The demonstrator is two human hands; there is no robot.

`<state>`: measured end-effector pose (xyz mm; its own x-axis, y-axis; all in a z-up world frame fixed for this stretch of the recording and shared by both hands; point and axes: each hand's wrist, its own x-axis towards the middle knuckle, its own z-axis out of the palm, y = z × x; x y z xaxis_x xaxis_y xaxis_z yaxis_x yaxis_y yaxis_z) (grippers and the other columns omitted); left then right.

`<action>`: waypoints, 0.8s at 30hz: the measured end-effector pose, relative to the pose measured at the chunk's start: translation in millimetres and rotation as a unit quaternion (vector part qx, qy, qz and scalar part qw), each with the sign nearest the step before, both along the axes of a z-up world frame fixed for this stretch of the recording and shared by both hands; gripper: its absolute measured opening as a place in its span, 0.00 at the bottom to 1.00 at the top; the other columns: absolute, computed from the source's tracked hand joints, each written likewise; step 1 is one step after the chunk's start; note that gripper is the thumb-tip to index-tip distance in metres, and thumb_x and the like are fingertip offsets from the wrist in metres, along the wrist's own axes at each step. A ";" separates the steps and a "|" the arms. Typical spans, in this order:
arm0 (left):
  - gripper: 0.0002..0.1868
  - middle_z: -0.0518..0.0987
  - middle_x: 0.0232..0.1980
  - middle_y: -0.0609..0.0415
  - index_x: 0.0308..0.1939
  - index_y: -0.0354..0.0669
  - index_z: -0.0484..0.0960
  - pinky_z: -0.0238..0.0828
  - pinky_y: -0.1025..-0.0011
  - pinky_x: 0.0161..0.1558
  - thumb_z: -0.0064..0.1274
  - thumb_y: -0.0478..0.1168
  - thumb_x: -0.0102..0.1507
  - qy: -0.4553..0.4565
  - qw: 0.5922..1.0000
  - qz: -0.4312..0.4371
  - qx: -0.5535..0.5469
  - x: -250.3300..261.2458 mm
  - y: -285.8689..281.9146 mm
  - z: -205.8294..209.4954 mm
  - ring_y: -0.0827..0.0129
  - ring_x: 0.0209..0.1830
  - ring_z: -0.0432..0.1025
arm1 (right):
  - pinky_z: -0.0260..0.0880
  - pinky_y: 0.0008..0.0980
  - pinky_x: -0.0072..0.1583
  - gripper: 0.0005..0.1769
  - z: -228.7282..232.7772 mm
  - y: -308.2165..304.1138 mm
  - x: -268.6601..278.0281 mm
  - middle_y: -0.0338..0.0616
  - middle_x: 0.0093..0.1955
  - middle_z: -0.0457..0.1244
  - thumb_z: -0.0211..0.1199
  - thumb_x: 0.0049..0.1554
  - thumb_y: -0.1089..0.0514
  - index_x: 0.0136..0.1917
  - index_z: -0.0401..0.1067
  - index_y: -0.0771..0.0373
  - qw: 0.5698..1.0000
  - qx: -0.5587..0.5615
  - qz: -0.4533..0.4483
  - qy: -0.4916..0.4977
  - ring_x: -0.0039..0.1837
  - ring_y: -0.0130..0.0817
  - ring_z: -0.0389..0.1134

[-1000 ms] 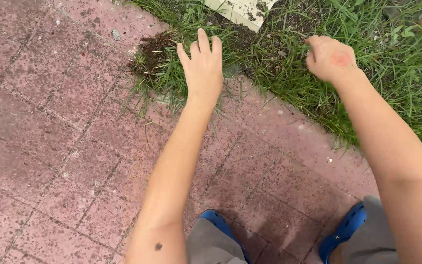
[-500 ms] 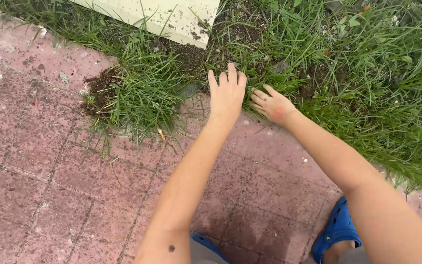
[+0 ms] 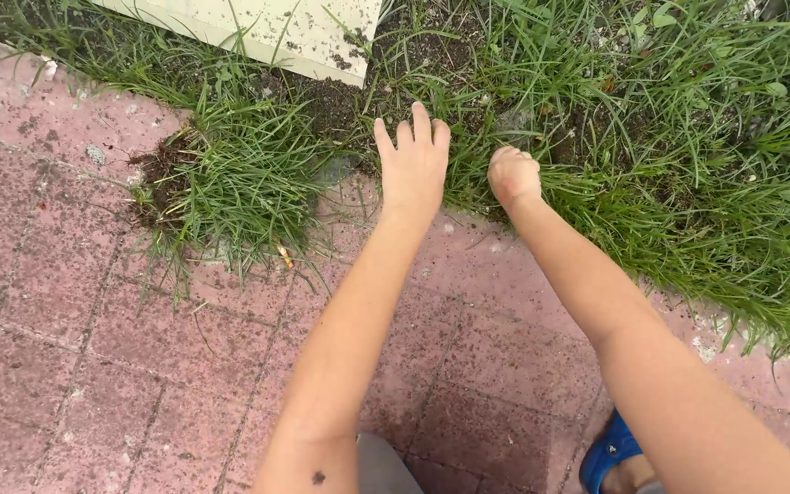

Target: Manually pull out weeds and grass from a garden bed and around potted plants.

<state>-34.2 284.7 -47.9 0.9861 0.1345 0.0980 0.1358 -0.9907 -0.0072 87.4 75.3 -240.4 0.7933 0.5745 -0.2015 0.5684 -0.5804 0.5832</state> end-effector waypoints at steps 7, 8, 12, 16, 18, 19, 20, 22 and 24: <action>0.32 0.65 0.74 0.40 0.65 0.44 0.70 0.50 0.37 0.71 0.61 0.40 0.57 0.013 1.000 0.006 0.023 -4.7 1.5 16.6 0.54 0.62 0.70 | 0.76 0.36 0.40 0.12 19.6 -2.0 -3.8 0.46 0.47 0.73 0.56 0.61 0.61 0.54 0.74 0.68 0.991 0.035 -0.043 0.124 0.46 0.38 0.76; 0.34 0.64 0.73 0.40 0.65 0.44 0.70 0.49 0.37 0.71 0.61 0.41 0.55 0.021 1.000 0.006 0.022 -3.8 1.9 21.5 0.54 0.61 0.70 | 0.77 0.37 0.41 0.11 19.8 -2.6 -1.9 0.45 0.48 0.73 0.56 0.61 0.61 0.54 0.74 0.66 0.989 0.035 -0.042 0.135 0.47 0.38 0.76; 0.32 0.65 0.74 0.40 0.65 0.44 0.70 0.50 0.37 0.71 0.61 0.41 0.57 -0.006 1.000 0.011 0.022 -1.5 0.3 16.8 0.54 0.62 0.70 | 0.78 0.37 0.42 0.11 33.6 -0.7 -10.4 0.47 0.49 0.73 0.55 0.61 0.62 0.54 0.74 0.67 0.985 0.029 -0.055 0.158 0.47 0.40 0.77; 0.32 0.65 0.73 0.41 0.64 0.45 0.71 0.50 0.36 0.71 0.61 0.40 0.56 -0.008 1.000 0.011 0.007 -0.7 1.0 7.9 0.54 0.62 0.70 | 0.78 0.38 0.43 0.13 41.4 -0.5 -15.5 0.48 0.49 0.73 0.55 0.61 0.62 0.56 0.73 0.69 0.980 0.032 -0.075 0.179 0.48 0.42 0.77; 0.31 0.65 0.73 0.41 0.64 0.45 0.72 0.49 0.36 0.72 0.61 0.40 0.57 -0.019 1.000 0.013 -0.002 3.3 3.2 0.3 0.55 0.62 0.71 | 0.78 0.38 0.44 0.13 39.7 1.8 -10.5 0.49 0.49 0.73 0.55 0.61 0.62 0.57 0.73 0.69 0.980 0.037 -0.082 0.180 0.48 0.42 0.77; 0.31 0.66 0.73 0.41 0.64 0.44 0.72 0.50 0.36 0.72 0.61 0.39 0.57 -0.014 1.000 0.014 0.001 3.0 3.5 -3.5 0.55 0.62 0.71 | 0.78 0.38 0.44 0.13 37.7 1.6 -11.5 0.49 0.49 0.73 0.55 0.61 0.62 0.57 0.73 0.69 0.979 0.037 -0.083 0.183 0.49 0.42 0.77; 0.31 0.66 0.73 0.41 0.64 0.44 0.72 0.50 0.36 0.71 0.61 0.39 0.56 -0.009 1.000 0.014 0.004 2.1 3.4 -6.9 0.54 0.62 0.71 | 0.78 0.38 0.44 0.14 36.0 0.9 -13.2 0.49 0.50 0.73 0.55 0.60 0.63 0.57 0.73 0.70 0.978 0.037 -0.084 0.186 0.49 0.42 0.77; 0.32 0.66 0.73 0.41 0.64 0.44 0.72 0.50 0.36 0.71 0.62 0.39 0.56 -0.003 1.000 0.011 -0.001 1.6 -0.2 -9.3 0.55 0.61 0.71 | 0.78 0.38 0.44 0.14 35.0 -5.8 -15.4 0.48 0.50 0.73 0.55 0.61 0.63 0.58 0.73 0.70 0.979 0.022 -0.085 0.186 0.50 0.42 0.77; 0.33 0.66 0.72 0.41 0.64 0.44 0.72 0.50 0.36 0.71 0.62 0.39 0.55 -0.006 1.000 0.015 0.004 5.7 2.3 -1.9 0.55 0.60 0.72 | 0.78 0.38 0.44 0.14 42.5 1.6 -6.8 0.48 0.51 0.73 0.54 0.61 0.63 0.59 0.72 0.70 0.981 0.017 -0.077 0.178 0.50 0.42 0.77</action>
<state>-28.4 287.1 -49.9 0.9805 0.1625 0.1103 0.1650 -0.9862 -0.0139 80.7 76.9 -197.9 0.7541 0.4642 -0.4646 0.6364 -0.6915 0.3419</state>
